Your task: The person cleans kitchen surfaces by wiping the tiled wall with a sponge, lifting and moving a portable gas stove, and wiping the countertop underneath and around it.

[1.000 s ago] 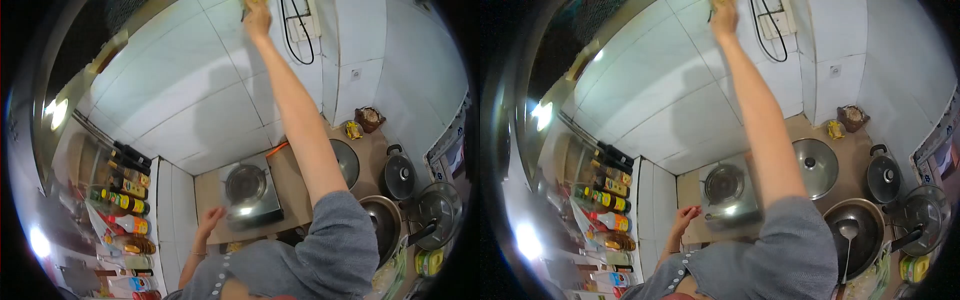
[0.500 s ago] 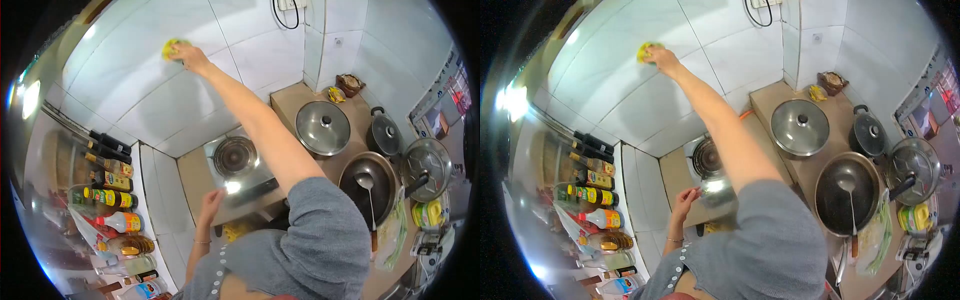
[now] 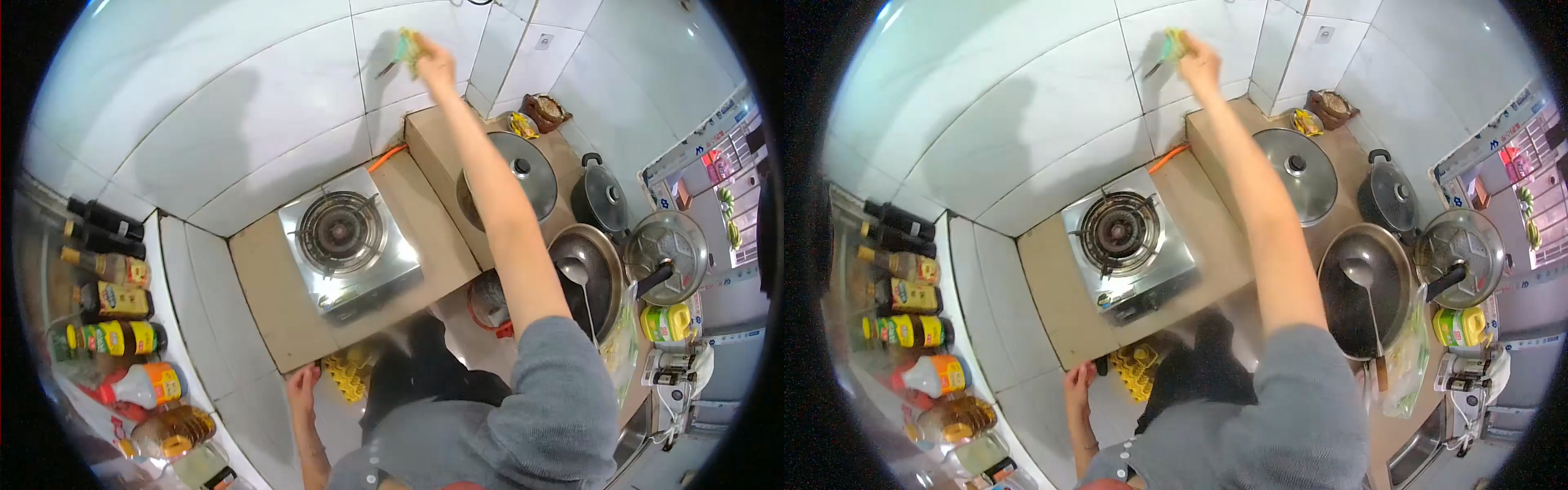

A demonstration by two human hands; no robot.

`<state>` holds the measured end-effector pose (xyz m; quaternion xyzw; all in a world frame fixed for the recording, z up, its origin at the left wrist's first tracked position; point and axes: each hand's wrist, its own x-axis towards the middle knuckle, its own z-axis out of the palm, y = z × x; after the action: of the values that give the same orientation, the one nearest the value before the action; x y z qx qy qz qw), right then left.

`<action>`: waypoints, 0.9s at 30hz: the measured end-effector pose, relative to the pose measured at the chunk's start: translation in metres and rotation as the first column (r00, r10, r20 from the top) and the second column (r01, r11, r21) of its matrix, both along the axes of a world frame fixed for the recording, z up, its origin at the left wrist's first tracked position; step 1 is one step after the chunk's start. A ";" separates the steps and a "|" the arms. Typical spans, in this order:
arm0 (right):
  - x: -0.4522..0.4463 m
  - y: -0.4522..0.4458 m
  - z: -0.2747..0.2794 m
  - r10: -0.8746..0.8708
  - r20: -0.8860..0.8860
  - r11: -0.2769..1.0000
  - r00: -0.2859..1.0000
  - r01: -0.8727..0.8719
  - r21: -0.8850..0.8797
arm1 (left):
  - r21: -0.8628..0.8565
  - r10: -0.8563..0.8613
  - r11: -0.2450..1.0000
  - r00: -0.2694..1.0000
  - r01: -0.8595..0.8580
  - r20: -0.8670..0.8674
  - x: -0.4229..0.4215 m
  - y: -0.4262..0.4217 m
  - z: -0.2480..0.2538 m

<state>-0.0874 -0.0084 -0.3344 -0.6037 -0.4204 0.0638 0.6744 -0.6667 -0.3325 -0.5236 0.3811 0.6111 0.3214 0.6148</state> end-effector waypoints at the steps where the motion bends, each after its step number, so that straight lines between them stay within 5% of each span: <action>1: 0.034 0.015 -0.001 -0.141 0.115 0.984 0.983 0.127 0.122 | -0.025 0.025 0.999 1.000 -0.025 -0.006 0.001 -0.006 0.000; 3: 0.083 0.033 0.007 -0.219 -0.026 0.949 0.975 0.220 0.226 | -0.054 0.050 0.997 0.999 -0.051 -0.011 0.001 -0.020 -0.005; 6: 0.129 0.046 0.017 -0.315 -0.196 0.924 0.928 0.347 0.159 | -0.087 0.132 0.988 0.991 -0.131 0.009 0.006 -0.024 -0.019; 10: 0.144 0.094 -0.001 -0.457 -0.263 0.835 0.849 0.512 0.202 | -0.113 0.133 0.984 0.990 -0.138 -0.052 0.038 -0.007 0.002; 12: 0.107 0.114 -0.013 -0.662 -0.198 0.648 0.723 0.684 0.335 | -0.123 0.153 0.980 0.987 -0.159 -0.052 0.050 0.004 -0.002; 15: 0.025 0.126 -0.031 -0.678 -0.092 0.620 0.729 0.635 0.462 | -0.173 0.130 0.975 0.990 -0.139 -0.059 0.057 0.019 -0.006; 19: -0.082 0.112 -0.075 -0.446 0.178 0.846 0.877 0.348 0.404 | -0.143 0.078 0.986 0.993 -0.089 -0.085 0.076 0.057 0.003; 24: -0.039 0.112 -0.068 -0.352 0.421 0.882 0.836 0.146 0.447 | -0.166 -0.027 0.986 0.993 0.007 -0.116 0.090 0.090 0.005; 27: 0.021 0.114 0.002 -0.539 0.164 0.728 0.826 0.359 0.584 | -0.161 -0.053 0.986 0.990 0.031 -0.130 0.093 0.097 0.012</action>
<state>-0.0659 0.1060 -0.3323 -0.4801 -0.3646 -0.3216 0.7302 -0.5739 -0.2353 -0.5116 0.3645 0.6664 0.2324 0.6075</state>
